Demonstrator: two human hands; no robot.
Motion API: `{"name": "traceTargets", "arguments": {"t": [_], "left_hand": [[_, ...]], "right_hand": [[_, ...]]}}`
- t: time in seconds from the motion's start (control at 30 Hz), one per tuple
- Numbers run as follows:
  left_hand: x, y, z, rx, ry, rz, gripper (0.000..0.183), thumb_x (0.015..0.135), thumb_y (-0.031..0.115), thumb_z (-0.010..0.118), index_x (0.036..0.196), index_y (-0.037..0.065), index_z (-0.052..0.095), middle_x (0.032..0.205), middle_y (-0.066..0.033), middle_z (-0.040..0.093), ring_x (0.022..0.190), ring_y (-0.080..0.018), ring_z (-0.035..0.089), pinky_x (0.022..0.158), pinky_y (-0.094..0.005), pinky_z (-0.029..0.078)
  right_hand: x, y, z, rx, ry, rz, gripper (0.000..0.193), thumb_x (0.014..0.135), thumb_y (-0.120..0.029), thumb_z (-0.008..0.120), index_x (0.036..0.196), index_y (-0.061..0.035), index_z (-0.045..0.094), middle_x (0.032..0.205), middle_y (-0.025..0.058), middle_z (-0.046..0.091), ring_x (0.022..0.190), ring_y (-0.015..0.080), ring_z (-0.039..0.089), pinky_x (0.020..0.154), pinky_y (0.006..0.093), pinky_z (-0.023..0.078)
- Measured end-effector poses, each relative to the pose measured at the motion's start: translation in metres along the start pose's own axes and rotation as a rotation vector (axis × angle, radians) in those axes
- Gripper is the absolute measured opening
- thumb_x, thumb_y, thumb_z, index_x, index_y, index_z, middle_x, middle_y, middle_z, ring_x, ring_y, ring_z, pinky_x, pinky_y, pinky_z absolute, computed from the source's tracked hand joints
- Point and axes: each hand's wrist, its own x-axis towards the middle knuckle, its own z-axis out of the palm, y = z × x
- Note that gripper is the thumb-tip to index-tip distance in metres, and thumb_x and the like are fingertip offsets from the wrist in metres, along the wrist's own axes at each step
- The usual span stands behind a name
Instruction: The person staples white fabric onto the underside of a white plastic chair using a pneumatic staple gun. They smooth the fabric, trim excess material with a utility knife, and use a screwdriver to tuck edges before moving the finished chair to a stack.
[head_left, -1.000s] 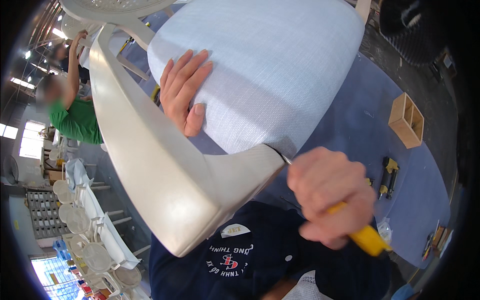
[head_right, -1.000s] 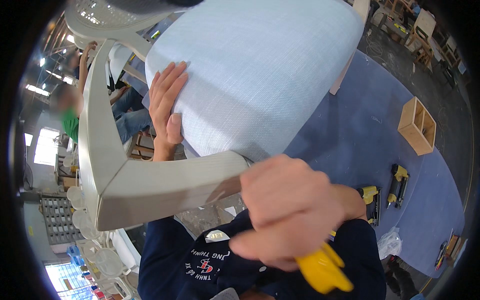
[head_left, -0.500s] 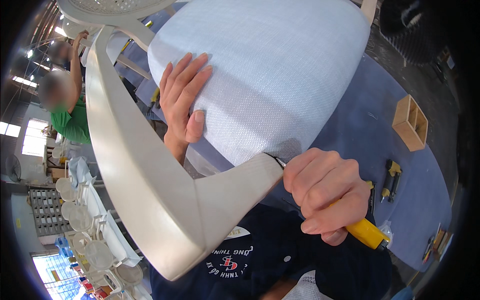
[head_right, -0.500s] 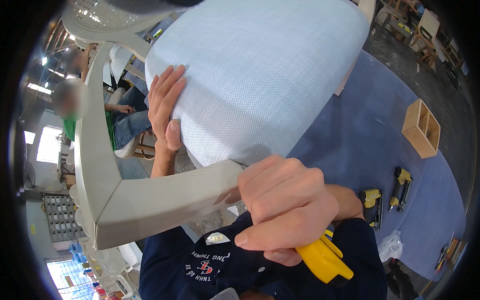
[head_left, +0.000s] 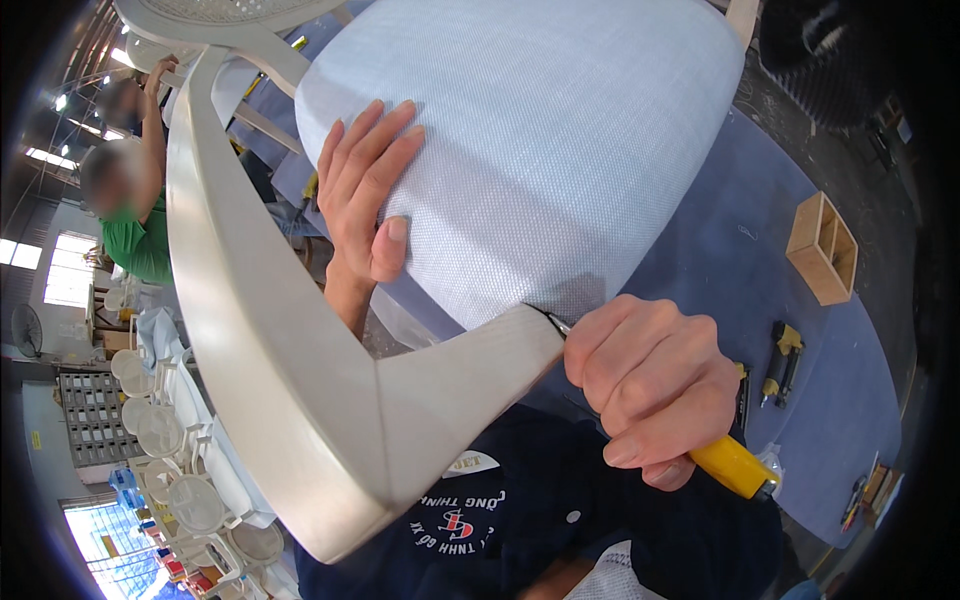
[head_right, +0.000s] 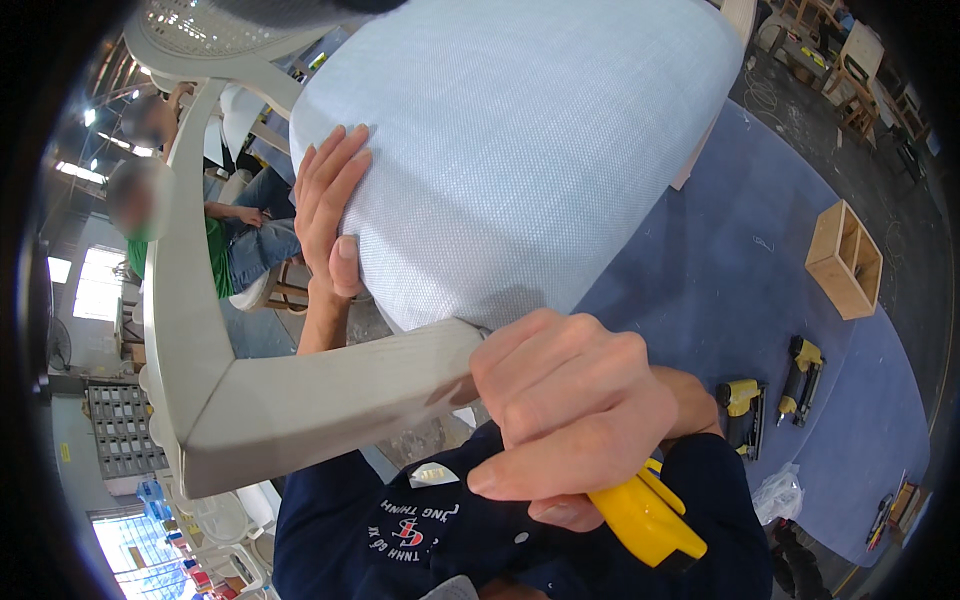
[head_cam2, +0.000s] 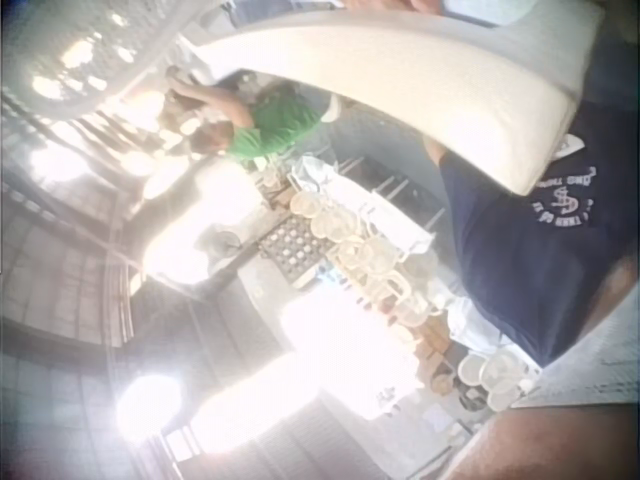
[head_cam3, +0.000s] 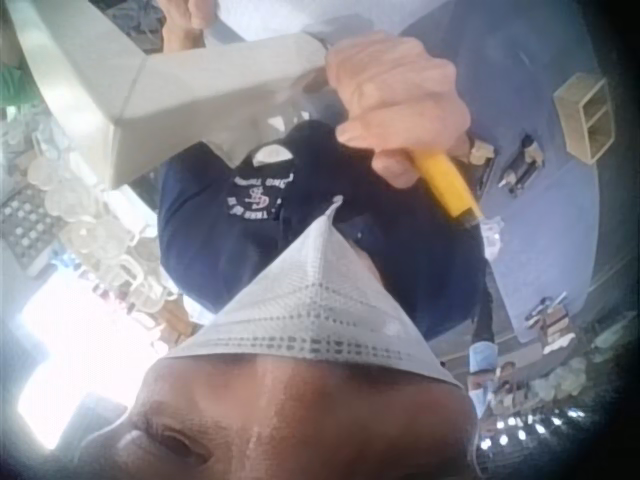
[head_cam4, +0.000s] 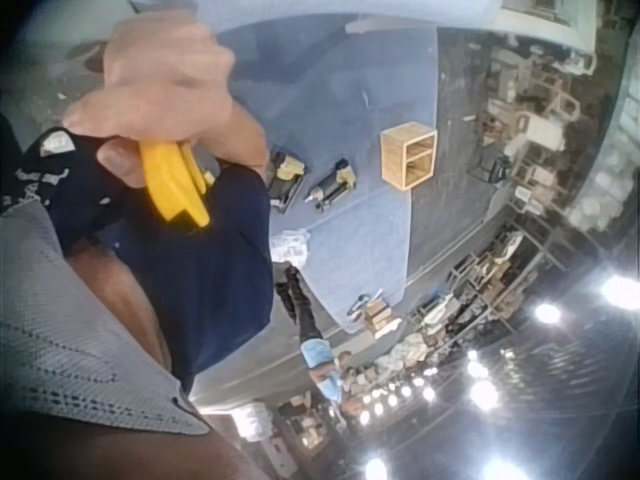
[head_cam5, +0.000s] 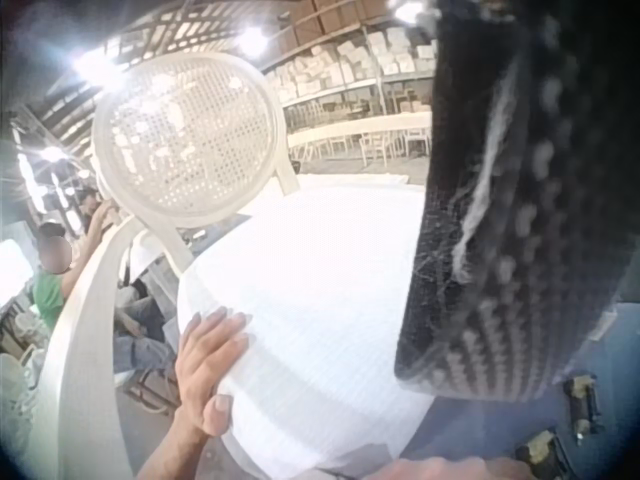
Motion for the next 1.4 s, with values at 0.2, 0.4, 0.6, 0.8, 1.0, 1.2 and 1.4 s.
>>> {"name": "traceTargets", "arguments": {"t": [0.2,0.4,0.6,0.8,1.0,1.2,1.4], "left_hand": [[0.001,-0.001,0.009,-0.035,-0.010,-0.003,0.061,0.089,0.046,0.036,0.115,0.005,0.073,0.126,-0.0174,0.067,0.126,-0.0393,0.057,0.113,-0.0568,0.030],[0.001,0.000,0.004,-0.008,-0.014,-0.005,0.061,0.089,0.046,0.036,0.116,0.005,0.072,0.127,-0.0177,0.067,0.127,-0.0393,0.057,0.114,-0.0560,0.030],[-0.001,-0.001,0.003,-0.016,-0.021,-0.004,0.061,0.089,0.047,0.036,0.117,0.006,0.072,0.127,-0.0178,0.067,0.127,-0.0396,0.056,0.114,-0.0559,0.029],[-0.002,-0.002,-0.003,-0.016,-0.041,-0.010,0.062,0.089,0.049,0.036,0.117,0.007,0.072,0.129,-0.0173,0.066,0.128,-0.0392,0.056,0.115,-0.0570,0.028],[0.001,-0.004,0.004,-0.028,-0.032,0.000,0.063,0.091,0.049,0.035,0.118,0.006,0.072,0.128,-0.0179,0.066,0.128,-0.0394,0.056,0.114,-0.0568,0.029],[0.001,-0.003,0.003,-0.020,-0.034,0.006,0.064,0.092,0.050,0.034,0.118,0.005,0.071,0.128,-0.0188,0.066,0.128,-0.0400,0.056,0.114,-0.0566,0.029],[0.000,-0.005,0.004,-0.018,-0.037,0.013,0.065,0.092,0.050,0.033,0.119,0.004,0.071,0.128,-0.0192,0.065,0.128,-0.0405,0.056,0.114,-0.0563,0.029]], "right_hand": [[-0.002,-0.006,-0.004,-0.072,-0.014,0.035,0.017,0.091,-0.015,0.064,0.084,-0.0006,0.060,0.053,0.0016,0.052,0.038,0.0101,0.044,0.040,0.0261,0.035],[-0.008,0.003,0.001,0.000,0.056,-0.080,0.011,0.086,-0.004,0.061,0.084,0.0065,0.064,0.055,0.0024,0.050,0.038,0.0117,0.042,0.038,0.0261,0.032],[-0.007,-0.005,-0.003,-0.014,0.028,0.019,0.014,0.090,-0.012,0.063,0.083,-0.0008,0.059,0.052,0.0015,0.050,0.038,0.0104,0.042,0.040,0.0259,0.034],[-0.013,-0.011,0.000,-0.017,0.028,-0.030,0.015,0.090,-0.014,0.064,0.084,-0.0016,0.059,0.052,0.0010,0.050,0.038,0.0104,0.042,0.040,0.0253,0.033],[-0.013,0.001,0.002,0.011,0.112,-0.107,0.011,0.086,-0.004,0.064,0.080,0.0044,0.062,0.054,0.0021,0.048,0.038,0.0114,0.042,0.038,0.0261,0.031],[-0.013,0.007,0.000,0.045,0.088,-0.120,0.011,0.086,-0.005,0.064,0.081,0.0051,0.062,0.054,0.0021,0.047,0.038,0.0110,0.041,0.038,0.0260,0.030],[-0.014,0.008,-0.002,0.037,0.088,-0.090,0.015,0.090,-0.012,0.065,0.082,0.0000,0.061,0.051,0.0012,0.049,0.036,0.0097,0.040,0.038,0.0251,0.031]]}}
